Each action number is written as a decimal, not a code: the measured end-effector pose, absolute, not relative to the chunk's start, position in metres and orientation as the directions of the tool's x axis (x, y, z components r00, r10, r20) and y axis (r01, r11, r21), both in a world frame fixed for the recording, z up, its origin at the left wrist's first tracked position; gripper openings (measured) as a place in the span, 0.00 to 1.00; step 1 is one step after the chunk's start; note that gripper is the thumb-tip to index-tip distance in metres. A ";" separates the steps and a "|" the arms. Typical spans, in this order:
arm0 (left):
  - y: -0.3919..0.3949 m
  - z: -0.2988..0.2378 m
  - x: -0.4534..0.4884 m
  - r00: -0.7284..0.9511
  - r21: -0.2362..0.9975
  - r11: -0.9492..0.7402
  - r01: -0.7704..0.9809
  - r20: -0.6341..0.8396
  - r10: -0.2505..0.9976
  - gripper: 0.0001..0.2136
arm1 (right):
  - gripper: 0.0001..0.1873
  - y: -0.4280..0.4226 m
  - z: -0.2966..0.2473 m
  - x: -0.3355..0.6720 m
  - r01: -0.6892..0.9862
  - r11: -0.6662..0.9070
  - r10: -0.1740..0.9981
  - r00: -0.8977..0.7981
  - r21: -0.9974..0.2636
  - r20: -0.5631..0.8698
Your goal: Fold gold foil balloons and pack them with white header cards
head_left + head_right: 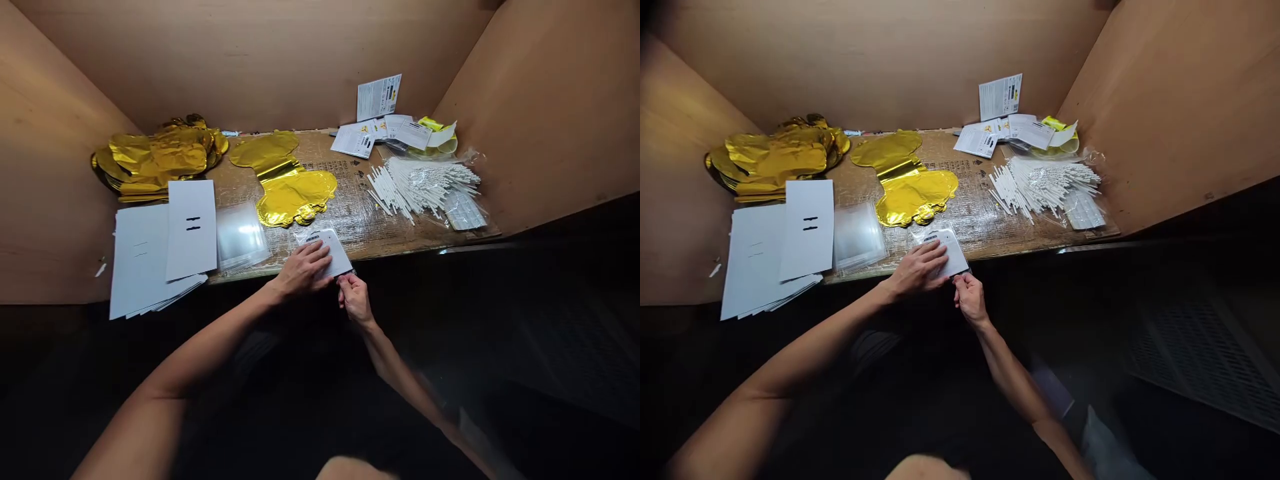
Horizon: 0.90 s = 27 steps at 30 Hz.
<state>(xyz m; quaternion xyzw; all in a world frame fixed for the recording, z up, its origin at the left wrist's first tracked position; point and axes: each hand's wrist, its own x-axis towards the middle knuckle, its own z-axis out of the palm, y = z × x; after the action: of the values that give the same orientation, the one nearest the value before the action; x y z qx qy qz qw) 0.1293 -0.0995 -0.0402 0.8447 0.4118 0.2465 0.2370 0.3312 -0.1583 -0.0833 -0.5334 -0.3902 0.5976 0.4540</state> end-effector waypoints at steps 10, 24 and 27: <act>-0.012 -0.032 0.125 0.499 0.848 -0.424 0.317 0.230 0.835 0.05 | 0.14 -0.099 -0.027 0.339 0.614 0.388 0.922 -0.252 -0.688 0.294; 0.003 -0.041 0.121 0.637 0.528 -0.718 0.453 0.372 0.675 0.12 | 0.10 -0.059 -0.019 0.330 0.609 0.666 0.731 -0.646 -0.431 0.218; -0.003 -0.035 0.115 0.642 0.552 -0.699 0.455 0.341 0.687 0.11 | 0.14 -0.063 -0.011 0.350 0.468 0.547 0.810 -0.506 -0.694 0.297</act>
<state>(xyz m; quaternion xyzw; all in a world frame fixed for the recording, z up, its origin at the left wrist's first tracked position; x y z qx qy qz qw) 0.1150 -0.0031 -0.0350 0.8806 0.3240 0.2722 0.2133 0.3496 -0.0631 -0.0112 -0.3882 -0.8230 0.2753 0.3102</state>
